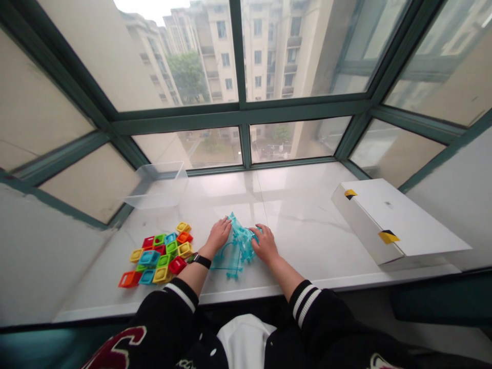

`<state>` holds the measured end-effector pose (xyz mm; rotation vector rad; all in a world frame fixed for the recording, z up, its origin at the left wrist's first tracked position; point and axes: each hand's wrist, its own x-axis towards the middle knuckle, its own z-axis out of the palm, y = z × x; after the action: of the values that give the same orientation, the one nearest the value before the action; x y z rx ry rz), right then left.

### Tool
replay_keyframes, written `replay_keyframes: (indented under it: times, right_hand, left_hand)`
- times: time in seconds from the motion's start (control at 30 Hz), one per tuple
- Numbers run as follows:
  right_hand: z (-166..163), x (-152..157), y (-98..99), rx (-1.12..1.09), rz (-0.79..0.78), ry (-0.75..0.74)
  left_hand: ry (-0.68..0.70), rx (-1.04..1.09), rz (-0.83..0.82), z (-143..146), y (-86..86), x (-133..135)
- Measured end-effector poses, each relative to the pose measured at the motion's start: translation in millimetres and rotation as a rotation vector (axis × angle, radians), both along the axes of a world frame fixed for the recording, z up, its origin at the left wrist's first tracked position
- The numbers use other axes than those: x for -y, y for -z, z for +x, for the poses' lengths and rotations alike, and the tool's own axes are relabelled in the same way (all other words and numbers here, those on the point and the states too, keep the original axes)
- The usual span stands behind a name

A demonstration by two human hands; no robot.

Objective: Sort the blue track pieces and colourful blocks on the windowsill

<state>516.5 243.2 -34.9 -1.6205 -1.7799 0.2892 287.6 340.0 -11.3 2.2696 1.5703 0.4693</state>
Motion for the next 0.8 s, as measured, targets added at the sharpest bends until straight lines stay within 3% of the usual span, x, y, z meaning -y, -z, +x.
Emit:
replay_keyframes:
  times: [0.33,0.5,0.8]
  right_hand:
    - [-22.2,12.8,-0.9,-0.003,-0.027,-0.083]
    - [-34.8,15.0,-1.6,0.008,-0.009,-0.061]
    - [-2.9,33.5,-18.4,-0.031,0.038,-0.153]
  left_hand:
    - [-0.134,0.047,0.034,-11.6,7.0,22.7]
    - [-0.121,0.098,0.056,-18.7,8.2,24.9]
    - [-0.049,0.188,0.070,-49.0,-2.9,37.5]
